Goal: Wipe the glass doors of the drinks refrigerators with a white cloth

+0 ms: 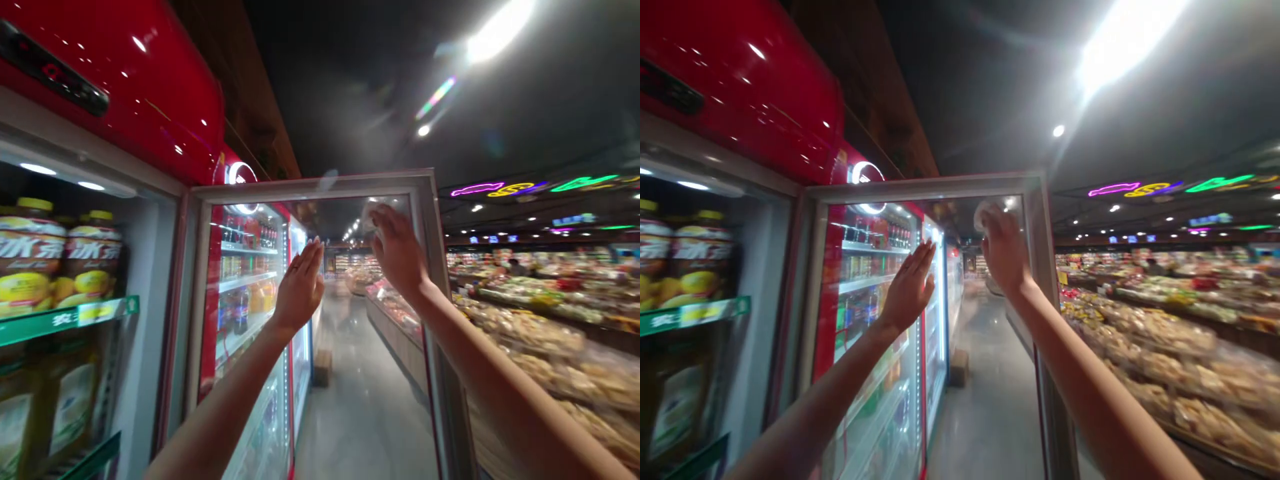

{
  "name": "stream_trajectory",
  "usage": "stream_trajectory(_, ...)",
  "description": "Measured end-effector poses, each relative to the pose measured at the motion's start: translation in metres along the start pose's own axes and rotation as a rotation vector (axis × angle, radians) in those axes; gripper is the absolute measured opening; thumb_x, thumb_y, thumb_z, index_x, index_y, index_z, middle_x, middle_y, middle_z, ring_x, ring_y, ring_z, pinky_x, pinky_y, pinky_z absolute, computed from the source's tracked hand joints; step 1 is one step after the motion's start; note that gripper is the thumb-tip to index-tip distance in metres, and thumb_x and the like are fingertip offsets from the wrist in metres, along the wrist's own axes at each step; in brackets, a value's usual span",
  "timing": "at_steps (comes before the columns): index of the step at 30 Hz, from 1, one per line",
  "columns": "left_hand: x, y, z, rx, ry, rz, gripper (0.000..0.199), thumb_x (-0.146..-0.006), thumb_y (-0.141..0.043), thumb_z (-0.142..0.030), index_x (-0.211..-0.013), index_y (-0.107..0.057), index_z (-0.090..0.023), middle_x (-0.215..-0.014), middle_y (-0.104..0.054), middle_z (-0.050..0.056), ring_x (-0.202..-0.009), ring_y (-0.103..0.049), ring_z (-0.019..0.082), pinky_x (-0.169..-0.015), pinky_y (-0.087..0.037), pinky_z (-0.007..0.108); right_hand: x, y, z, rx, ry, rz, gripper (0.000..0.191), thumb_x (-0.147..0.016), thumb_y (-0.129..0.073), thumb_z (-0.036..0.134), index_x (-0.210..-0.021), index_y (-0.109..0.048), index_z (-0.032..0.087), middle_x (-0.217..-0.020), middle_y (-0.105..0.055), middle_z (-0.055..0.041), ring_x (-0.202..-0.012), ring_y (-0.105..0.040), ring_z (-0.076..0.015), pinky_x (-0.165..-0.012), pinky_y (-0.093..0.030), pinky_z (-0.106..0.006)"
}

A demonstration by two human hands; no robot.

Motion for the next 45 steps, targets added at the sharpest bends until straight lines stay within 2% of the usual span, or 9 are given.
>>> stream_trajectory(3, 0.002, -0.005, 0.011, -0.012, -0.081, -0.033, 0.079, -0.104, -0.046, -0.013, -0.176, -0.014, -0.021, -0.178, -0.035, 0.008, -0.166, -0.034, 0.022, -0.136, -0.037, 0.046, -0.007, -0.006, 0.004, -0.009, 0.055, 0.009, 0.062, -0.095, -0.044, 0.006, -0.154, -0.057, 0.02, -0.165, -0.054, -0.0124, -0.154, -0.049, -0.03, -0.13, -0.044, -0.056)
stream_trajectory(8, 0.005, -0.006, 0.01, -0.005, -0.145, -0.087, 0.08, -0.105, -0.046, -0.016, -0.176, -0.009, -0.018, -0.178, -0.034, 0.01, -0.166, -0.033, 0.023, -0.136, -0.035, 0.045, -0.002, -0.002, -0.003, 0.094, -0.045, -0.085, 0.067, -0.097, -0.04, 0.007, -0.16, -0.051, 0.024, -0.169, -0.05, -0.0107, -0.158, -0.045, -0.03, -0.131, -0.041, -0.06)
stream_trajectory(14, 0.008, 0.0, 0.005, 0.007, -0.15, -0.167, 0.073, -0.105, -0.045, -0.016, -0.174, -0.021, -0.014, -0.176, -0.039, 0.01, -0.164, -0.037, 0.023, -0.135, -0.035, 0.043, -0.003, -0.005, 0.007, 0.118, 0.057, 0.007, 0.068, -0.096, -0.04, 0.007, -0.161, -0.051, 0.026, -0.172, -0.047, -0.0079, -0.162, -0.04, -0.027, -0.136, -0.032, -0.059)
stream_trajectory(19, 0.008, 0.006, 0.003, 0.034, -0.147, -0.197, 0.071, -0.105, -0.044, -0.016, -0.174, -0.024, -0.014, -0.174, -0.041, 0.01, -0.164, -0.039, 0.023, -0.136, -0.034, 0.042, -0.005, 0.012, 0.002, 0.21, -0.009, -0.057, 0.07, -0.095, -0.041, 0.007, -0.162, -0.048, 0.027, -0.171, -0.047, -0.008, -0.161, -0.042, -0.0275, -0.133, -0.037, -0.056)
stream_trajectory(26, 0.011, 0.015, 0.002, 0.065, -0.164, -0.197, 0.08, -0.104, -0.045, -0.015, -0.176, -0.012, -0.016, -0.176, -0.038, 0.009, -0.164, -0.037, 0.024, -0.135, -0.034, 0.044, -0.012, 0.03, 0.012, 0.247, 0.078, 0.01, 0.077, -0.092, -0.04, 0.002, -0.163, -0.048, 0.031, -0.17, -0.05, -0.0045, -0.159, -0.045, -0.0259, -0.133, -0.04, -0.057)
stream_trajectory(29, 0.012, 0.018, 0.002, 0.048, -0.159, -0.213, 0.083, -0.104, -0.044, -0.014, -0.176, -0.004, -0.017, -0.176, -0.039, 0.009, -0.163, -0.04, 0.024, -0.133, -0.038, 0.044, -0.019, 0.042, 0.012, 0.3, 0.051, -0.035, 0.073, -0.092, -0.039, 0.001, -0.16, -0.052, 0.023, -0.165, -0.054, -0.012, -0.156, -0.049, -0.0281, -0.131, -0.043, -0.055)
stream_trajectory(32, 0.013, 0.022, 0.0, 0.036, -0.166, -0.247, 0.083, -0.105, -0.043, -0.015, -0.176, 0.001, -0.018, -0.175, -0.041, 0.009, -0.161, -0.043, 0.024, -0.132, -0.04, 0.044, -0.011, 0.052, 0.02, 0.381, 0.047, -0.077, 0.072, -0.091, -0.041, 0.002, -0.161, -0.049, 0.016, -0.163, -0.054, -0.0183, -0.156, -0.049, -0.0332, -0.129, -0.045, -0.059)
stream_trajectory(38, 0.013, 0.031, -0.002, 0.024, -0.184, -0.276, 0.085, -0.105, -0.044, -0.016, -0.176, 0.004, -0.018, -0.174, -0.042, 0.009, -0.16, -0.045, 0.025, -0.131, -0.041, 0.045, -0.009, 0.06, 0.034, 0.374, 0.133, -0.011, 0.078, -0.092, -0.041, -0.001, -0.164, -0.045, 0.028, -0.167, -0.052, -0.01, -0.158, -0.047, -0.0272, -0.131, -0.044, -0.056)
stream_trajectory(45, 0.012, 0.036, -0.004, -0.007, -0.18, -0.278, 0.084, -0.105, -0.043, -0.016, -0.176, 0.003, -0.016, -0.173, -0.044, 0.01, -0.159, -0.046, 0.026, -0.13, -0.042, 0.043, -0.021, 0.065, 0.034, 0.306, 0.117, -0.04, 0.07, -0.093, -0.04, -0.001, -0.154, -0.057, 0.028, -0.16, -0.06, -0.0085, -0.152, -0.055, -0.027, -0.127, -0.049, -0.055)
Point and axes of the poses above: each hand's wrist, its own x-axis away from the middle knuckle, its own y-axis out of the back of the hand, z = x × y, the point moved 4 cm from there along -x, towards the middle knuckle
